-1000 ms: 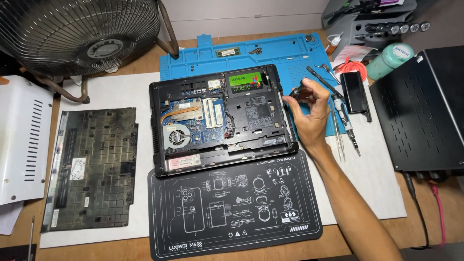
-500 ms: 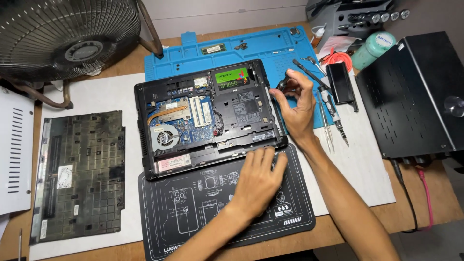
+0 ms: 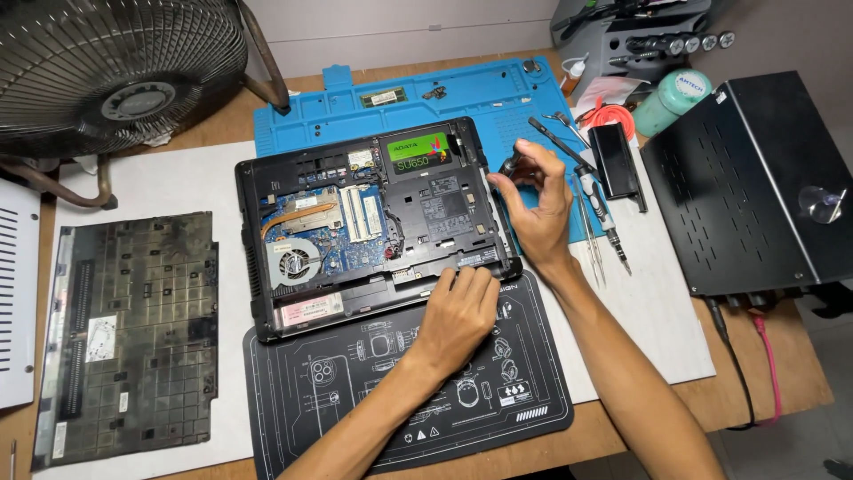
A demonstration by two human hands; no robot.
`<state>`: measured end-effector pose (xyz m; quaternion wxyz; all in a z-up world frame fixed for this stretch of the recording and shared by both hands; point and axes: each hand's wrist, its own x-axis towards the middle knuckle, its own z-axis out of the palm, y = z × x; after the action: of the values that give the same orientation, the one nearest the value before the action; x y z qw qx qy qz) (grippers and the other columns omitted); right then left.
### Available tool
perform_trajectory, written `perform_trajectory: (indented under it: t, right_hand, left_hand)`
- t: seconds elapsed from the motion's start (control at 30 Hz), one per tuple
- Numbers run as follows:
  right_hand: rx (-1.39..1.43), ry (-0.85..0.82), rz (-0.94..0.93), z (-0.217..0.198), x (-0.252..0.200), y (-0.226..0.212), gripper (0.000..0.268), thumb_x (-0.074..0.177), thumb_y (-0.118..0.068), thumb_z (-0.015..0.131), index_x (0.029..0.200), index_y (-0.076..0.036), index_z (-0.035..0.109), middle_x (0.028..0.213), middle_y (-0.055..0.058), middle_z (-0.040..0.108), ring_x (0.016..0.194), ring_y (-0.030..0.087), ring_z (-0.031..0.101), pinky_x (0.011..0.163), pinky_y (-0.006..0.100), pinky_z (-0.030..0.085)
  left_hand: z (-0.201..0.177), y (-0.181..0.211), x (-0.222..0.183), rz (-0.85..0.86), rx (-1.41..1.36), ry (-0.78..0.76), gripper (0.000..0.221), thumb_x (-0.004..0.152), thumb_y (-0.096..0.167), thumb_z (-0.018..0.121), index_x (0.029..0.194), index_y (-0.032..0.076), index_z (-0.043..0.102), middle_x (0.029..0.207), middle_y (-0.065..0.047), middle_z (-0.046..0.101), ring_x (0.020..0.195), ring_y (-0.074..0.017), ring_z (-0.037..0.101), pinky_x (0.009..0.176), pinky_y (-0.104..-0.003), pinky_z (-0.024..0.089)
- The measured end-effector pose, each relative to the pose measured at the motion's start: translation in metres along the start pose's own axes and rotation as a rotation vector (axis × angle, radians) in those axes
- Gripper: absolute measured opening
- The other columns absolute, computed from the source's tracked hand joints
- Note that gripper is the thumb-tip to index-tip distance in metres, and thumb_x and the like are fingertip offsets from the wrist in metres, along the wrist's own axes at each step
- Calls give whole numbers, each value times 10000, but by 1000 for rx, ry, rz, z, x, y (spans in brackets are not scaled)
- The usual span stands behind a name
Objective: Disassembling a laptop by unscrewing and removing internal components such as the cooling fan and heat sink.
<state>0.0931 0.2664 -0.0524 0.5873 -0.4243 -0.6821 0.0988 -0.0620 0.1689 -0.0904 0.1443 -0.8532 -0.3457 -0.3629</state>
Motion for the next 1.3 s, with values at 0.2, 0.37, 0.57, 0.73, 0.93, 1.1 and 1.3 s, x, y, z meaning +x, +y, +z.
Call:
perform_trajectory:
  t: [0.2, 0.37, 0.57, 0.73, 0.93, 1.1, 1.3]
  right_hand:
    - [6, -13, 3, -2, 0, -3, 530, 942, 31, 790, 1389, -20, 511, 1015, 148, 603, 863, 283, 684, 750, 365, 618]
    - [42, -17, 21, -5, -5, 1, 526, 933, 21, 799, 1366, -7, 502, 1025, 154, 615, 890, 283, 700, 783, 363, 621]
    - [235, -94, 97, -4, 0, -16, 445, 1002, 85, 610, 1394, 15, 412, 1078, 219, 672, 977, 328, 738, 863, 401, 631]
    - [129, -87, 51, -5, -8, 14, 552, 934, 36, 752, 1369, 16, 413, 1113, 223, 637, 974, 313, 710, 850, 410, 609]
    - [208, -118, 95, -5, 0, -10, 528, 1014, 61, 581, 1457, 3, 300, 1270, 268, 620, 1119, 352, 688, 976, 432, 557]
    - [152, -111, 130, -7, 2, -21, 481, 1007, 22, 630, 1398, -67, 364, 1163, 183, 583, 1019, 252, 632, 942, 332, 552]
    - [101, -91, 60, -6, -4, -10, 489, 990, 26, 684, 1368, -67, 387, 1269, 194, 548, 1074, 262, 624, 965, 339, 540]
  left_hand:
    - [-10, 1, -4, 0, -37, 1, 187, 920, -74, 559, 777, 36, 606, 735, -61, 435, 691, -253, 501, 648, -355, 428]
    - [-13, 2, -5, -11, -37, 17, 195, 927, -69, 550, 772, 42, 590, 736, -66, 423, 696, -262, 502, 647, -363, 424]
    - [-21, 3, -4, -49, -51, 18, 147, 925, -59, 544, 822, 19, 614, 747, -80, 426, 697, -273, 493, 645, -367, 415]
    - [-33, 2, 3, -77, -117, 20, 106, 912, -61, 536, 902, -20, 634, 771, -98, 448, 706, -291, 503, 654, -374, 414]
    - [-18, 4, -11, -88, -135, 13, 69, 924, 14, 588, 943, -26, 641, 785, -122, 464, 739, -310, 524, 684, -392, 429]
    - [-39, 4, -1, -133, -118, -161, 74, 975, 21, 568, 998, 4, 636, 894, -134, 585, 798, -258, 501, 712, -378, 397]
    - [-39, 4, -3, -132, -138, -169, 102, 966, 71, 630, 1033, -5, 648, 912, -143, 596, 825, -271, 515, 735, -396, 409]
